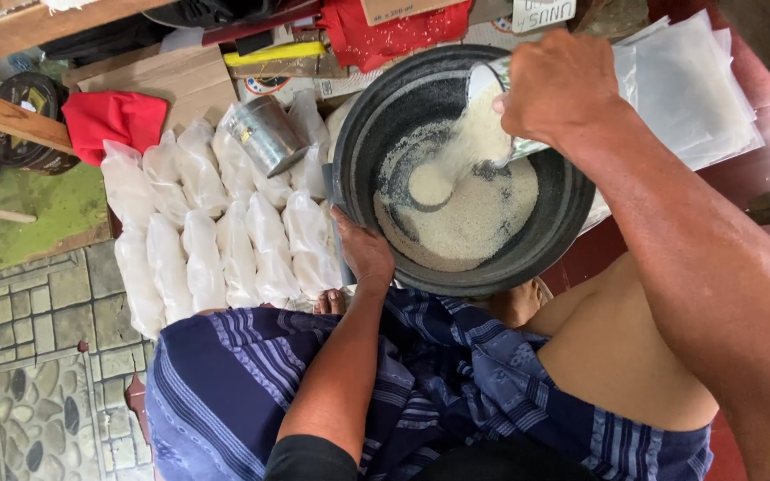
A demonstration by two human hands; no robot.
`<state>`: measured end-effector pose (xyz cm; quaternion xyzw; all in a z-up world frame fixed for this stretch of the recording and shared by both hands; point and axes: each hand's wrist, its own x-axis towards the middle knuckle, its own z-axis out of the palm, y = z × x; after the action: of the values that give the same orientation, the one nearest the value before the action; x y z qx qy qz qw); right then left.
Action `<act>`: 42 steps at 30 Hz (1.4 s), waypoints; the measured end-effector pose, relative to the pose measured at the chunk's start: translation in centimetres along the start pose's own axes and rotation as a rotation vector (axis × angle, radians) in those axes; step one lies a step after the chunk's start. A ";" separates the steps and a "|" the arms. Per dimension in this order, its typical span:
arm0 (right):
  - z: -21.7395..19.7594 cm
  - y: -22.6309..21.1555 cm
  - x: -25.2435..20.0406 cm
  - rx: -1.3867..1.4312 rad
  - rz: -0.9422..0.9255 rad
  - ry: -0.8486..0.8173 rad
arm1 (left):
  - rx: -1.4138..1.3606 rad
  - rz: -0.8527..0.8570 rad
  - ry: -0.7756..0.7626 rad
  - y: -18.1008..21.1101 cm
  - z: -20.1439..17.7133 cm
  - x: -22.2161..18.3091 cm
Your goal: Scooping rice from a large basin into small plastic bags using a metal cup.
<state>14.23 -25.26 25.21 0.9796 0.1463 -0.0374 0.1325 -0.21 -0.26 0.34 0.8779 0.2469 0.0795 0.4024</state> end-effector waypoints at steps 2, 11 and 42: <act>1.8 1.3 0.2 0.069 0.035 -0.017 | -0.018 0.001 0.002 0.2 -0.1 0.0; 8.6 1.9 0.5 0.539 0.444 -0.317 | 0.009 0.028 0.032 -0.8 1.0 0.2; 24.7 -4.5 -4.8 0.783 0.644 0.505 | 0.116 -0.136 0.245 -9.0 2.4 1.7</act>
<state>7.46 -29.13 0.91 0.9295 -0.1575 0.1888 -0.2749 -1.22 4.00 -8.10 0.8647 0.3571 0.1443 0.3224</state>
